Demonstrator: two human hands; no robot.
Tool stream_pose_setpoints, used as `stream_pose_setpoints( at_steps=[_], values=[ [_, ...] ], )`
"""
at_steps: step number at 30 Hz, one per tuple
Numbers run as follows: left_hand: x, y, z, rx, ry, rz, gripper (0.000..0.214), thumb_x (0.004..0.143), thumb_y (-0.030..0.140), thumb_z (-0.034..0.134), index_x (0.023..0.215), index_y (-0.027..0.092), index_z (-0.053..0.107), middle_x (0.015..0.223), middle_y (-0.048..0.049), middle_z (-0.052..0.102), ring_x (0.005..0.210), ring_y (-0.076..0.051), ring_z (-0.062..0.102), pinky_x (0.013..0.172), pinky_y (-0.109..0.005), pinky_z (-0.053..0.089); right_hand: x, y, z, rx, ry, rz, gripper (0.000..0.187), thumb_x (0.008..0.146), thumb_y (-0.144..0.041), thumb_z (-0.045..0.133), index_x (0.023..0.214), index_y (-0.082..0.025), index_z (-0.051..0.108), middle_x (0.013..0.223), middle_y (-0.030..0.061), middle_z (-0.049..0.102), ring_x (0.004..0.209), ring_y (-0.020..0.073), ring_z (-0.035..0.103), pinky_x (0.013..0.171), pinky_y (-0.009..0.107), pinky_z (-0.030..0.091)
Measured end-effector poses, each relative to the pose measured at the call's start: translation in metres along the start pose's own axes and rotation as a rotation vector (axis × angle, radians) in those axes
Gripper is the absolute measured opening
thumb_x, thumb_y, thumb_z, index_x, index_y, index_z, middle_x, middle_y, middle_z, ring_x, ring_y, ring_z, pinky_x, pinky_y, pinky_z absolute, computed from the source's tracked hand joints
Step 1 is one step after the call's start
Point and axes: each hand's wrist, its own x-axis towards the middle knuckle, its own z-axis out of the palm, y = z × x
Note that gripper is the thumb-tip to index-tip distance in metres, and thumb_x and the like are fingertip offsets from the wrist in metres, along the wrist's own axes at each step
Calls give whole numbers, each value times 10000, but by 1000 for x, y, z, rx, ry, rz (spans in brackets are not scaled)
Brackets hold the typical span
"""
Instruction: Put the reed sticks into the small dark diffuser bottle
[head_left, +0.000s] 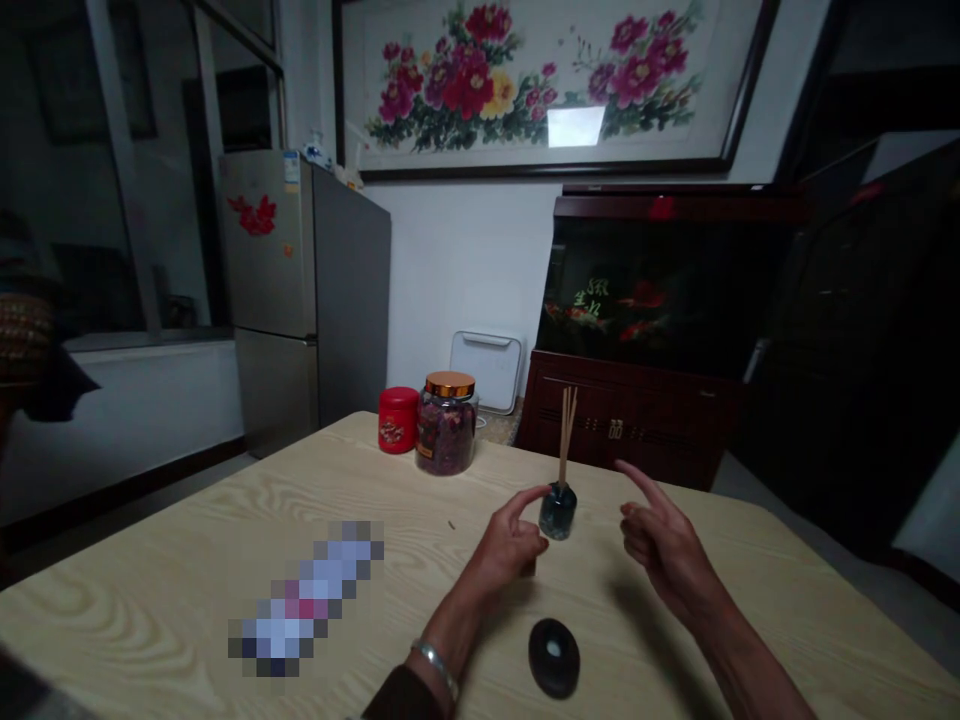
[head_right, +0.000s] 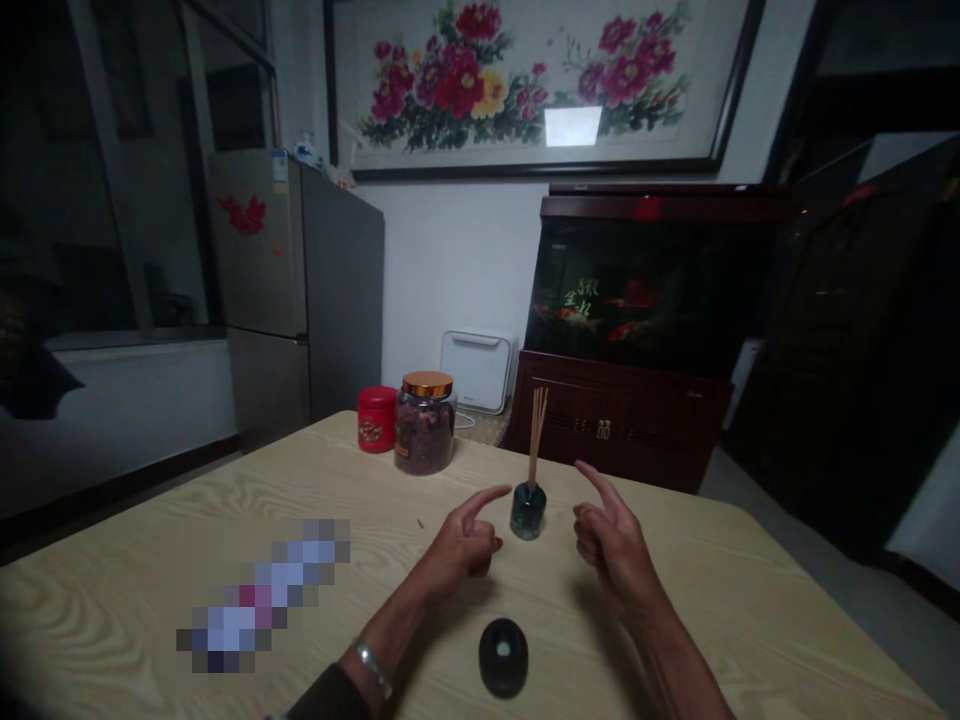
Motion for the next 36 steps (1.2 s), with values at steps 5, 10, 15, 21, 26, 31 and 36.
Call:
stream_pose_setpoints(
  at_steps=[5,10,15,21,26,31,36],
  values=[
    [-14,100,43,-365,-249,222,890,740,139,720,1525,264,318,507,144,252,450,-47,150,443,-164,271,-23,-105,18,386,-200,-117,806,722,-186,668,1480,-334,435,583,-132,230,474,73,66,389,165,172],
    [-26,158,70,-536,-369,439,938,714,83,695,1528,322,295,528,133,81,433,-60,33,371,-138,184,-42,-152,27,402,-251,-240,858,656,-237,662,1469,-410,446,513,-155,232,429,67,-7,325,186,93],
    [-29,153,80,-630,-388,482,972,698,91,710,1531,346,278,533,128,23,422,-64,-17,328,-132,125,-56,-153,39,509,-289,-278,906,641,-242,696,1485,-420,416,486,-178,157,386,37,-87,319,191,-44],
    [-28,118,77,-721,-384,419,976,711,66,681,1543,339,248,529,129,39,404,-64,-23,318,-129,114,-61,-130,34,597,-401,-197,912,683,-242,734,1492,-465,376,462,-180,126,335,30,-63,307,158,4],
    [-25,108,69,-722,-374,404,982,708,62,692,1539,347,254,527,129,47,407,-65,-12,323,-132,127,-58,-121,27,575,-423,-165,918,687,-256,750,1479,-510,360,462,-177,124,341,31,-49,315,155,32],
    [-23,108,65,-688,-364,404,948,720,87,700,1527,350,279,510,134,68,411,-64,-10,339,-137,133,-53,-113,21,559,-436,-156,896,710,-284,751,1485,-499,356,472,-166,126,357,44,-27,320,158,67],
    [-8,86,44,-561,-221,286,732,751,248,739,1425,232,456,531,124,265,442,-57,169,420,-155,264,-22,-77,10,329,-288,-119,662,787,-493,684,1411,-334,532,576,-86,406,431,88,304,399,192,324]
  ],
)
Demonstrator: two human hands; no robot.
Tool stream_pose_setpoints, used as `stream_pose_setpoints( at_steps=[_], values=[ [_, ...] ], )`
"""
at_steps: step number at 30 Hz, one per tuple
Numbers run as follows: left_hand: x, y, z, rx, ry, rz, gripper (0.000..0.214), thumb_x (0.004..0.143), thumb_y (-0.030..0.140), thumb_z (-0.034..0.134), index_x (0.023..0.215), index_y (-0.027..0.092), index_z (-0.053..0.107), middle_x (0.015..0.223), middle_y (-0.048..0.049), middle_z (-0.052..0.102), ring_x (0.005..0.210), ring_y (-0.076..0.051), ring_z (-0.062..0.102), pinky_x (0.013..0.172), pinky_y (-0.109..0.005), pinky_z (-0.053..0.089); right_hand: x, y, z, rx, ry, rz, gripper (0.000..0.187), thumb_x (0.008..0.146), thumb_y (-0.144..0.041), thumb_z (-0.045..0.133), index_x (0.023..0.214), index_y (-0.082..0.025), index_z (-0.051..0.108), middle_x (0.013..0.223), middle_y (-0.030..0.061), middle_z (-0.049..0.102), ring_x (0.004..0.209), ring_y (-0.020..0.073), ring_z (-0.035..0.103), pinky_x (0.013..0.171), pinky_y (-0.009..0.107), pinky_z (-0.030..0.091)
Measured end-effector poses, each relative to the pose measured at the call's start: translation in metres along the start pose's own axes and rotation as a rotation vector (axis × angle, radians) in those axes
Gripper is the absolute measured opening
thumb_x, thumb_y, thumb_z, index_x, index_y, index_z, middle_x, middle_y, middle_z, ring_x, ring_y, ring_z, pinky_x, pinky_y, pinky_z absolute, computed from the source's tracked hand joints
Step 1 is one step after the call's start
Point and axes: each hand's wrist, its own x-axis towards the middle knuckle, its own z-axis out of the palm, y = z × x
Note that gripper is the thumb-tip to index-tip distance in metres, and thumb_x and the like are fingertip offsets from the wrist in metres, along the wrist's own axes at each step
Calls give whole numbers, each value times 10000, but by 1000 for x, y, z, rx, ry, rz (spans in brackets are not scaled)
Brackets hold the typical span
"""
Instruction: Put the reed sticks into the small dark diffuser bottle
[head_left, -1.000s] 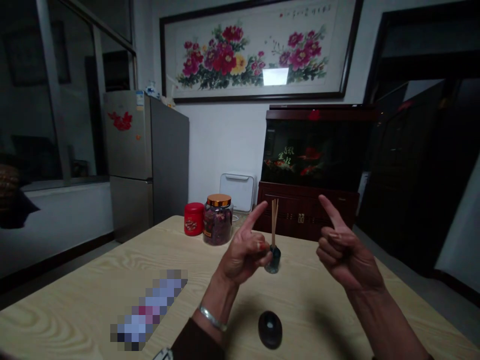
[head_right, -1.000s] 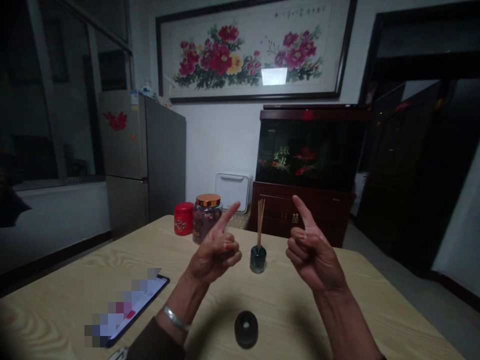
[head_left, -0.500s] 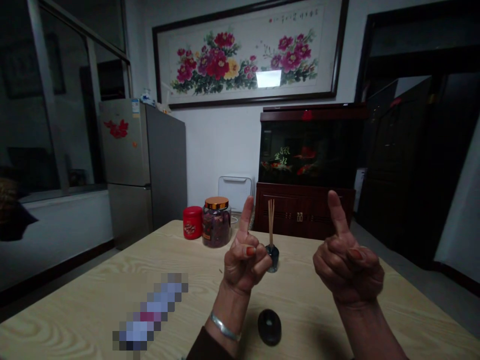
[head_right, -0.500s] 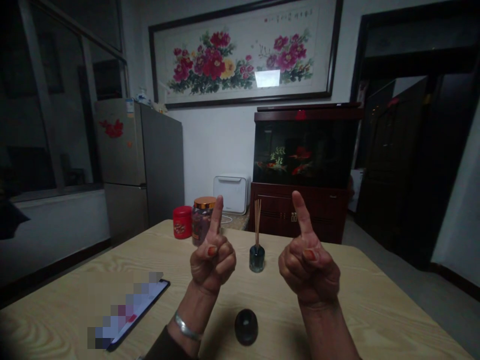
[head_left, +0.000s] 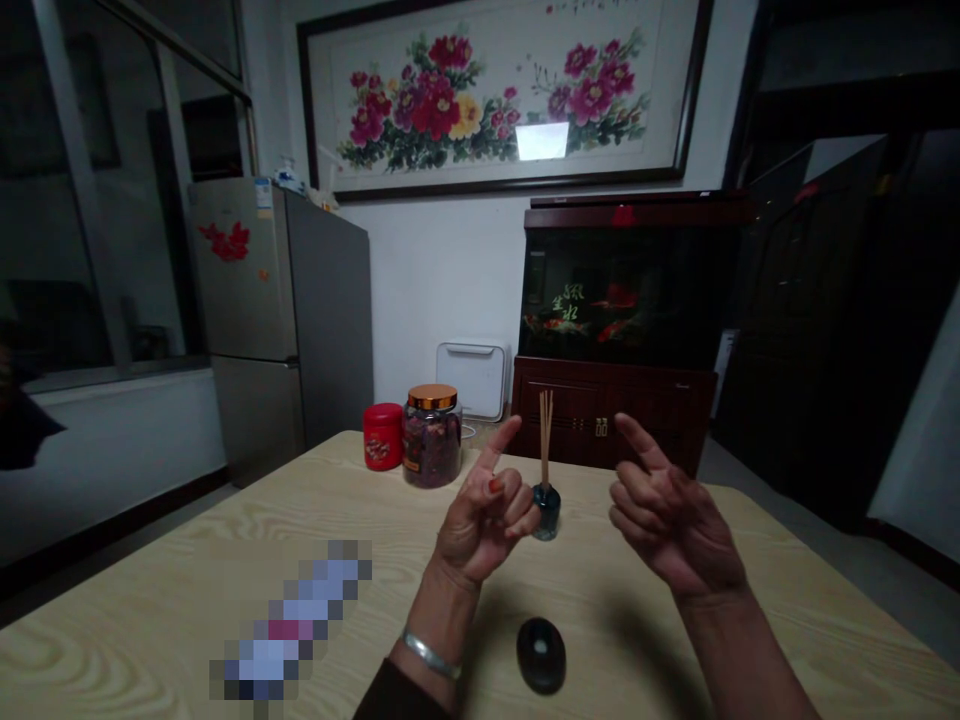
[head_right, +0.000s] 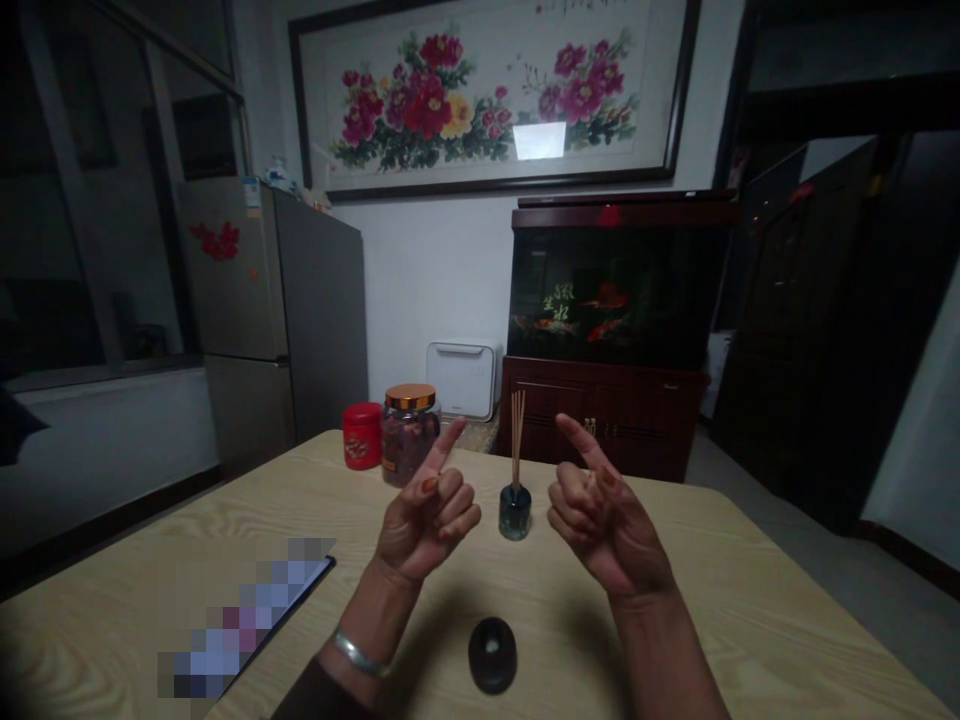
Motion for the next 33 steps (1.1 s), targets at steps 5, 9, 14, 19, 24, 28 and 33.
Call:
stream_pose_setpoints(
  at_steps=[5,9,14,19,24,28,33],
  values=[
    [-7,-45,-86,659,491,-180,440,709,382,740,1063,152,617,573,91,410,479,-64,347,487,-193,310,40,86,-48,-677,240,247,626,793,-576,625,1298,-208,580,1138,121,663,1063,245,653,805,345,525],
    [-25,-85,-133,771,552,-223,318,665,362,754,870,162,617,567,81,416,492,-70,372,509,-204,292,71,153,-79,-846,297,253,816,631,-587,734,1322,-206,527,1273,154,612,1261,338,546,987,472,451],
    [-35,-103,-146,876,564,-228,310,641,207,737,930,163,630,751,13,551,639,-106,486,605,-237,382,86,190,-88,-958,198,212,587,673,-546,711,1135,-199,612,1058,101,688,1049,312,641,962,475,470],
    [-39,-101,-141,1061,372,-226,753,620,191,795,1321,210,520,1290,-109,557,1127,-244,538,876,-332,461,53,187,-80,-1026,156,180,489,735,-548,690,1088,-214,632,1097,100,666,1048,299,633,979,466,470],
    [-42,-95,-124,1004,154,-260,889,578,214,858,1384,201,483,1311,-107,584,1159,-286,552,998,-384,439,18,169,-45,-893,122,157,429,836,-607,599,1058,-249,681,1143,95,681,1085,294,646,953,432,508],
    [-44,-92,-118,1021,143,-320,734,556,270,889,1220,181,587,1075,-55,663,972,-243,604,861,-347,485,31,138,-10,-641,185,85,392,864,-633,571,776,-256,627,962,73,724,998,289,671,906,434,520],
    [-47,-91,-119,1039,178,-358,795,514,355,929,1209,183,584,1027,-53,668,916,-224,602,788,-319,481,59,78,-39,-580,360,-4,388,891,-656,476,883,-269,503,713,-17,578,586,163,580,584,317,491]
  ],
)
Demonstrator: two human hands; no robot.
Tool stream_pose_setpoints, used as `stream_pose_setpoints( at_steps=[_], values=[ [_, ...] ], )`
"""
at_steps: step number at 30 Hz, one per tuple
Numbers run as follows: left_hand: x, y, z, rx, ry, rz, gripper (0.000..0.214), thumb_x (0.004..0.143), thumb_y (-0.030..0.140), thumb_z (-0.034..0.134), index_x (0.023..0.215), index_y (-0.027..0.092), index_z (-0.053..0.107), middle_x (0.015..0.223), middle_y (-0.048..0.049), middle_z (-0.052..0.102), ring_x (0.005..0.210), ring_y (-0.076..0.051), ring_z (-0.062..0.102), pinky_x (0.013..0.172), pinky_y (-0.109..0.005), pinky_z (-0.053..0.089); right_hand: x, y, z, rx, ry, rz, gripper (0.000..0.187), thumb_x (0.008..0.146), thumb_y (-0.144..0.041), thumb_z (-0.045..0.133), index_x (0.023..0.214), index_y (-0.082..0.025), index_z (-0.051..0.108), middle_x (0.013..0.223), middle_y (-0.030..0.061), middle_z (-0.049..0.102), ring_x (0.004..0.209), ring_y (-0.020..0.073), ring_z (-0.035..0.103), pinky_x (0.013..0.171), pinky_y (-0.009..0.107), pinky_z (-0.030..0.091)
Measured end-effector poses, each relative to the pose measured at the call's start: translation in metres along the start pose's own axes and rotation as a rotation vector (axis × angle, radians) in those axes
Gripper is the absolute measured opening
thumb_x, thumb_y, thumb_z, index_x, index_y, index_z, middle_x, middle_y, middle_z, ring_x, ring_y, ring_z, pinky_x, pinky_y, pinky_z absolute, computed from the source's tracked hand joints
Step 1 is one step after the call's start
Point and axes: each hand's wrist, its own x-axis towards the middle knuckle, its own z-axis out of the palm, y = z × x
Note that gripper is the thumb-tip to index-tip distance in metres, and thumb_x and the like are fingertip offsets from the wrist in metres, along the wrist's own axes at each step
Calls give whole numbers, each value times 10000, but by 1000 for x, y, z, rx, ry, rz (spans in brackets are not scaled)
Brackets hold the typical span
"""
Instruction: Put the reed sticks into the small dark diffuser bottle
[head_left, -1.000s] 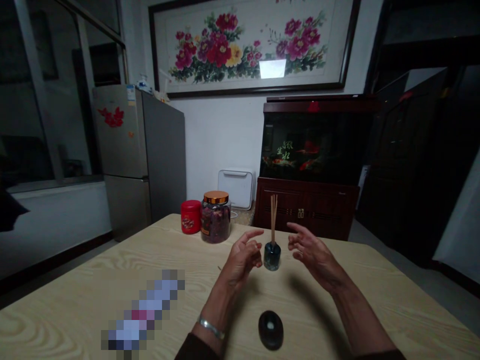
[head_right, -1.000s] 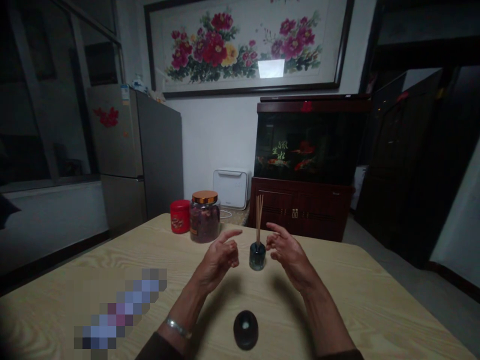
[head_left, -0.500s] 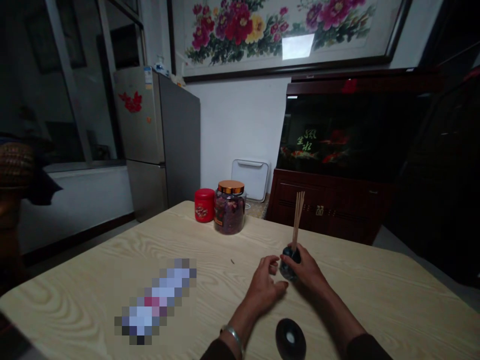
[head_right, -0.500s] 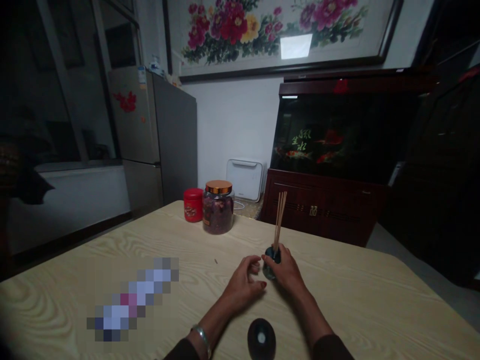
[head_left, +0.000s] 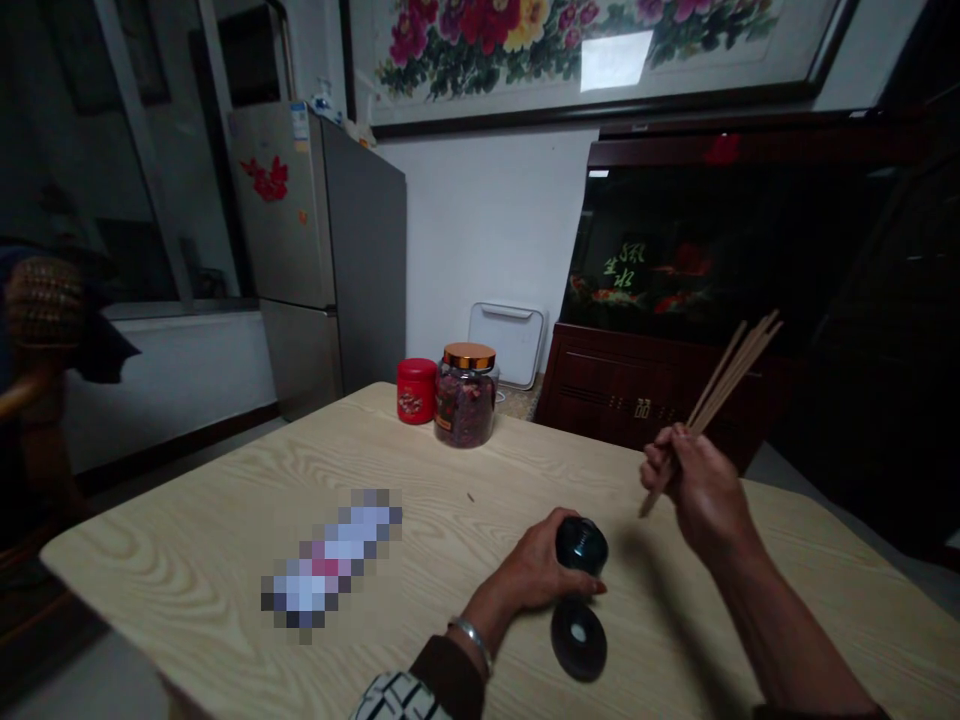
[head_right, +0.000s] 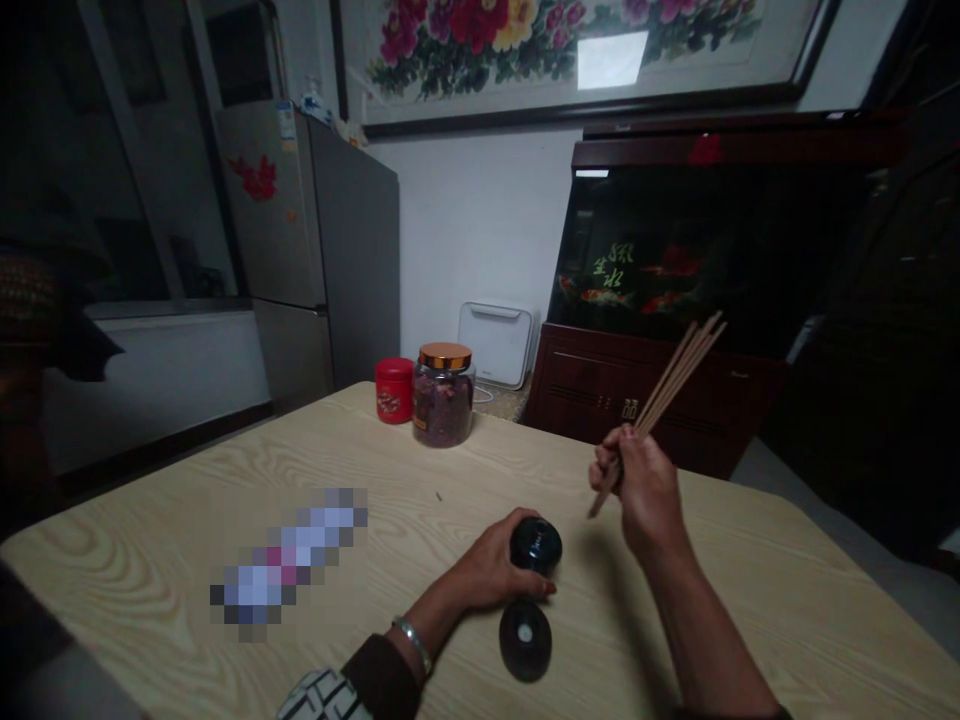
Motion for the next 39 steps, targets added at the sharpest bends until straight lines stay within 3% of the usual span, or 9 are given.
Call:
stream_pose_setpoints(
  at_steps=[2,6,9,12,19,24,30,34,39],
  values=[
    [0,0,0,-22,0,1,794,513,348,930,1207,180,583,1040,-57,668,924,-222,606,789,-313,486,2,8,-33,-342,-8,60,371,901,-620,437,872,-260,522,608,-40,486,480,147,468,472,278,373],
    [0,1,-1,-13,8,-18,815,490,347,939,1207,182,589,1050,-61,675,947,-235,615,801,-319,494,-42,59,-82,-963,-145,132,239,865,-439,498,747,-247,574,680,47,621,634,228,583,594,346,412],
    [0,1,0,-17,8,-23,823,484,342,941,1213,187,593,1045,-58,679,951,-235,618,805,-319,497,-83,95,-94,-1255,-258,75,297,936,-405,377,951,-228,616,915,107,688,817,280,653,691,390,461],
    [-1,2,1,-30,23,-5,799,502,330,936,1211,186,598,1050,-56,675,949,-225,617,808,-310,494,-100,98,-92,-1367,-296,-43,357,943,-449,388,1033,-208,635,1023,137,682,963,334,641,771,444,483],
    [1,-1,1,-44,13,14,784,514,312,932,1212,190,596,1058,-46,674,967,-225,612,828,-305,481,-126,31,-30,-1054,-511,-62,397,893,-510,564,1219,-292,630,1225,95,683,1045,293,672,861,399,531],
    [2,-5,-2,-51,17,43,743,542,297,917,1204,184,598,1039,-39,669,952,-212,603,826,-295,469,-147,30,23,-1053,-625,-47,541,700,-263,718,1230,-195,635,1242,173,670,1112,377,637,948,512,501],
    [3,-10,-2,-74,21,29,750,551,274,899,1228,193,588,1058,-43,670,956,-214,612,813,-291,473,-139,24,10,-582,-585,45,385,742,-249,623,1125,-235,592,1053,90,688,955,276,676,815,382,554],
    [3,-10,-2,-86,15,44,757,545,242,895,1234,199,588,1088,-45,674,984,-221,611,839,-301,468,-99,-1,-3,-230,-414,77,650,794,-369,704,1375,-311,417,1087,42,651,980,224,652,831,338,529],
    [2,-8,-3,-17,41,29,814,517,355,925,1240,191,588,1058,-51,664,962,-229,597,808,-310,466,-53,11,21,-36,-182,87,524,722,-434,813,1144,-273,549,1059,34,677,974,214,641,837,318,507]
  ],
)
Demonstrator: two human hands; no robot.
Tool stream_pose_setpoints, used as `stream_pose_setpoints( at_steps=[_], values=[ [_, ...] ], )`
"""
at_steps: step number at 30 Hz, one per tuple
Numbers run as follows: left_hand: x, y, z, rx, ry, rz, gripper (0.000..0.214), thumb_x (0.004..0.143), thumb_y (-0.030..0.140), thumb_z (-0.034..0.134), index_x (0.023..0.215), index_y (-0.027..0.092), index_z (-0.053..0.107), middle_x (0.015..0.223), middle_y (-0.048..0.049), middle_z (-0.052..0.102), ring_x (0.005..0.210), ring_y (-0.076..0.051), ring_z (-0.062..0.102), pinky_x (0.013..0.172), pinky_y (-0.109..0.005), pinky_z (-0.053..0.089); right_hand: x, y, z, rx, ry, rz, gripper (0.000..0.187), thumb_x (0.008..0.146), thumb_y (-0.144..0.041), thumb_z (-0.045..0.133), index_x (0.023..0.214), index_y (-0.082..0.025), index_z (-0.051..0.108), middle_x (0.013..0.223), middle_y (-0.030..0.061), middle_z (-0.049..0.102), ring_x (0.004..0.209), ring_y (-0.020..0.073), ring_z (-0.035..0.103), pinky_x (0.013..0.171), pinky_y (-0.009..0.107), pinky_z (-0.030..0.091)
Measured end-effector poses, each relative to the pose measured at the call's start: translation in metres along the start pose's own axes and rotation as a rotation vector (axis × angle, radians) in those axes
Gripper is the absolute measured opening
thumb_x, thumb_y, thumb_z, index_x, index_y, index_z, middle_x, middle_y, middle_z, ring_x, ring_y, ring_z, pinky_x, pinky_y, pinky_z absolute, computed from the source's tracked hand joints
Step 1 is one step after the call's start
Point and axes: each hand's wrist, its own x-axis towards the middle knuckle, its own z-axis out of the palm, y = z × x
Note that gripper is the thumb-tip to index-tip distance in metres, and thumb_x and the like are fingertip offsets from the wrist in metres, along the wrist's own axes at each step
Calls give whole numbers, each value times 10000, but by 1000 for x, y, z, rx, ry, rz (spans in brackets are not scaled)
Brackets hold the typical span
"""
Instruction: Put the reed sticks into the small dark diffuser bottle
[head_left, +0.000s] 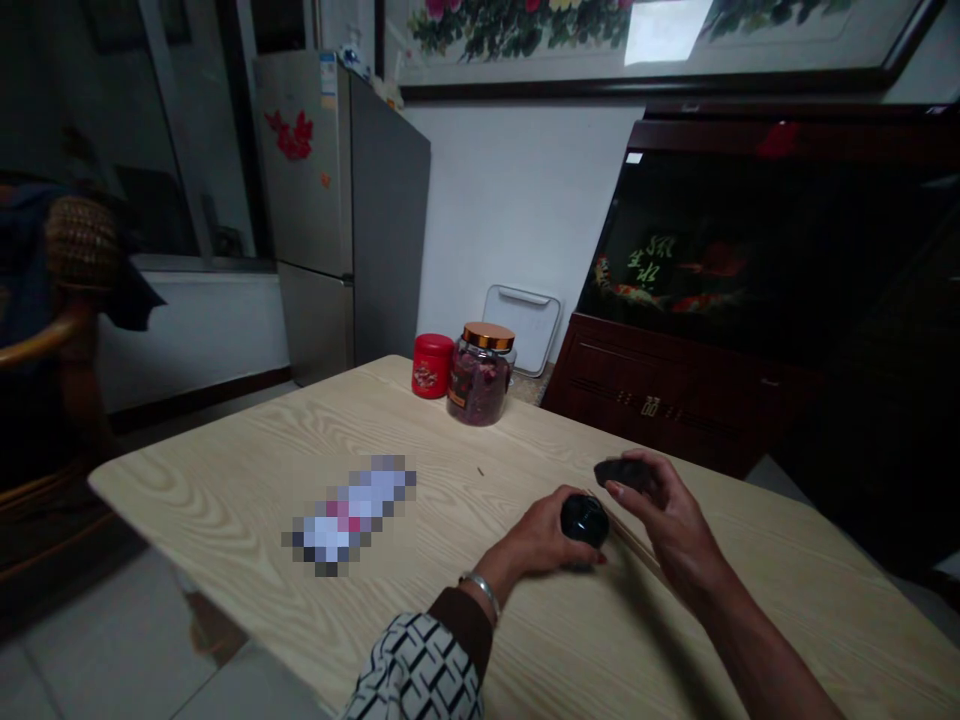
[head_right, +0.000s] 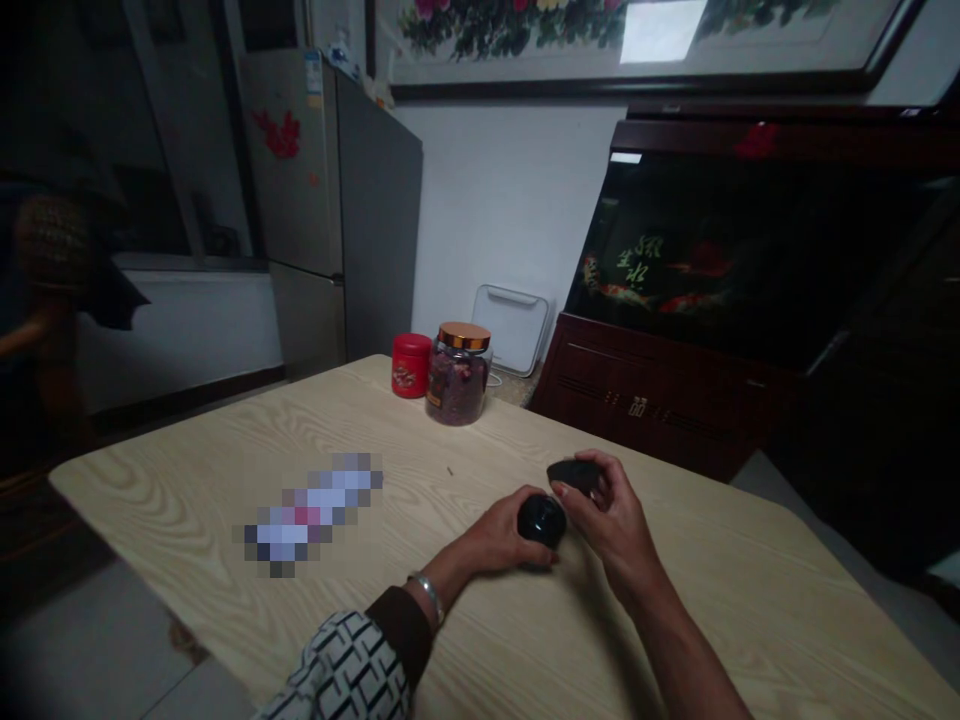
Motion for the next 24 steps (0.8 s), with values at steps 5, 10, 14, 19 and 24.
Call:
stream_pose_setpoints(
  at_steps=[5,10,14,19,24],
  values=[
    [1,-2,-2,42,-27,-12,801,526,411,918,1219,187,587,1065,-55,665,939,-228,600,773,-307,472,9,36,13,55,34,99,496,665,-488,842,967,-253,526,1052,48,694,947,239,665,859,382,523],
    [1,-3,-2,18,-30,4,788,525,408,919,1209,187,596,1061,-52,664,940,-224,602,760,-293,474,8,45,-4,-88,-91,-18,454,731,-459,804,1036,-262,532,1221,81,650,1113,272,635,948,435,507],
    [2,-5,-1,-18,-41,18,791,528,372,919,1225,182,599,1064,-63,669,930,-225,608,762,-296,484,14,32,-14,-350,-277,-62,582,836,-456,687,1355,-277,492,1317,102,629,1228,273,587,1035,464,453],
    [3,-8,-1,-49,-42,31,804,525,317,921,1245,186,588,1083,-71,673,935,-231,619,766,-302,493,17,13,-10,-745,-330,-165,496,809,-484,665,1238,-240,614,1219,105,694,1123,301,643,999,480,468],
    [3,-6,-1,-25,-34,57,820,508,355,932,1231,170,592,1109,-87,681,982,-259,622,809,-336,493,8,11,-7,-832,-305,-90,928,726,-585,723,1489,-201,361,1461,205,517,1339,365,494,1080,541,392]
  ],
)
